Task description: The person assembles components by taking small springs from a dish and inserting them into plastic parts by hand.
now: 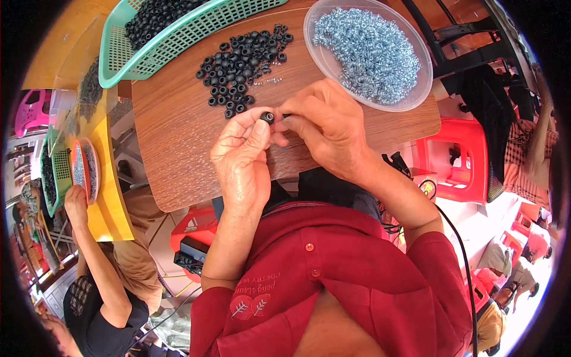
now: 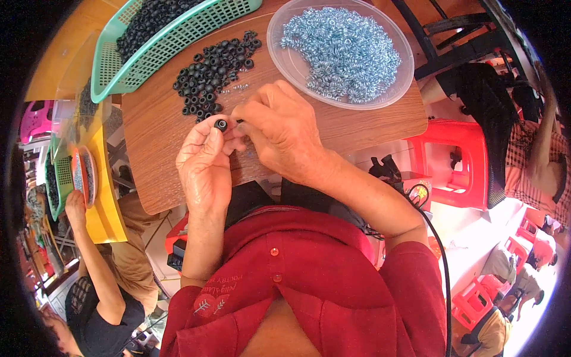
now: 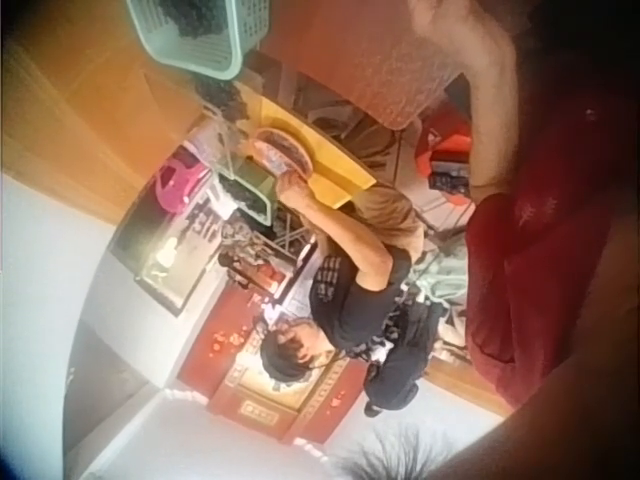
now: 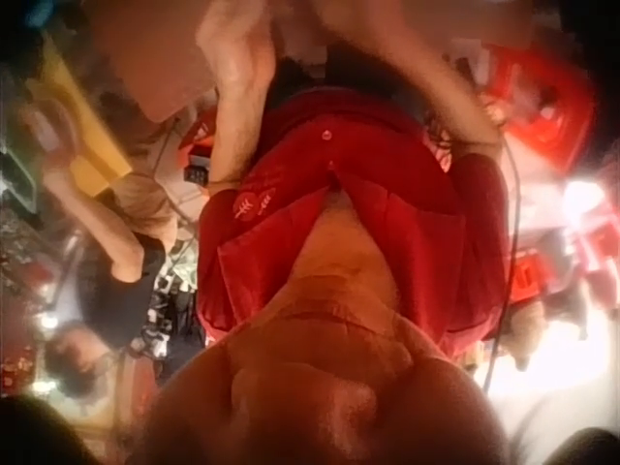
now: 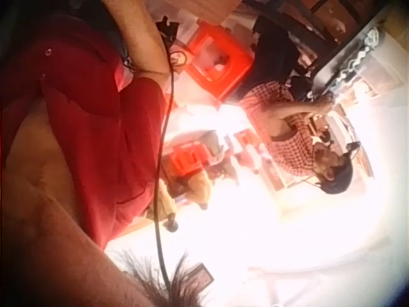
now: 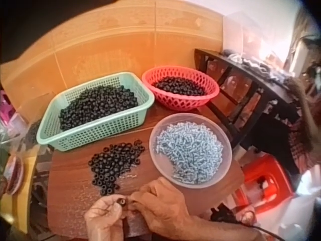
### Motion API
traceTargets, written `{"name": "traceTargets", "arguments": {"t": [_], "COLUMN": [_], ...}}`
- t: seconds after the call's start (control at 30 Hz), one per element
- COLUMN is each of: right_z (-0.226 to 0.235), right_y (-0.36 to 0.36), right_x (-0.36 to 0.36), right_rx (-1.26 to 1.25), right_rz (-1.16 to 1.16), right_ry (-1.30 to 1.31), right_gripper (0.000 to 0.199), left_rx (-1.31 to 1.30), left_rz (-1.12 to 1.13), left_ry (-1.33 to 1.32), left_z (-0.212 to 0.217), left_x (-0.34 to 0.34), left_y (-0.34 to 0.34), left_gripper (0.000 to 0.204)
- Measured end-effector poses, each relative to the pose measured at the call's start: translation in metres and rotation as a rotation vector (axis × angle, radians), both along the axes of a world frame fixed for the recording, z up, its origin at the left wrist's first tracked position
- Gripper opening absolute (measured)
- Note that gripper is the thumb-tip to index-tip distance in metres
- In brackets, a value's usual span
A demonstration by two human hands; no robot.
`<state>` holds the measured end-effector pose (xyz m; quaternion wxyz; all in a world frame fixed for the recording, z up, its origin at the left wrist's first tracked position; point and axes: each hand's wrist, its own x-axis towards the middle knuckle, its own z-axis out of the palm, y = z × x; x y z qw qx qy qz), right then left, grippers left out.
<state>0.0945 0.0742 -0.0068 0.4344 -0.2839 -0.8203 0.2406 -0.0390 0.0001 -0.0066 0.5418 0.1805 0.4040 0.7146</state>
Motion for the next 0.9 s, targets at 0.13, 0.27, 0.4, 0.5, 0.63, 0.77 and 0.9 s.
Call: {"name": "traceTargets", "arguments": {"t": [0.13, 0.27, 0.4, 0.5, 0.63, 0.77, 0.9], "right_z": [0.007, 0.013, 0.011, 0.007, 0.003, 0.017, 0.017], "right_y": [-0.006, -0.011, -0.013, -0.014, -0.011, -0.014, -0.011], "right_x": [0.006, 0.003, 0.004, 0.007, 0.009, 0.011, 0.016], "right_rx": [-0.419, -0.651, -0.666, -0.583, -0.432, -0.718, -0.969], "right_rz": [0.049, 0.076, 0.083, 0.074, 0.065, 0.1, 0.171], "right_ry": [0.13, 0.386, 0.376, 0.332, 0.309, 0.444, 0.575], "right_gripper": [0.019, 0.015, 0.013, 0.014, 0.012, 0.008, 0.006], "left_rx": [-0.019, -0.013, -0.005, 0.008, 0.005, -0.02, -0.004], "left_rz": [-0.013, -0.073, -0.058, -0.047, -0.042, -0.053, -0.096], "left_ry": [-0.021, -0.035, -0.016, 0.027, 0.069, 0.038, 0.039], "left_z": [-0.002, -0.007, -0.007, -0.007, -0.005, -0.005, -0.006], "left_x": [0.005, 0.007, 0.013, 0.014, 0.016, 0.017, 0.017], "left_y": [0.002, 0.001, 0.002, 0.003, 0.002, 0.003, 0.003], "left_gripper": [0.018, 0.017, 0.016, 0.017, 0.017, 0.017, 0.019]}}
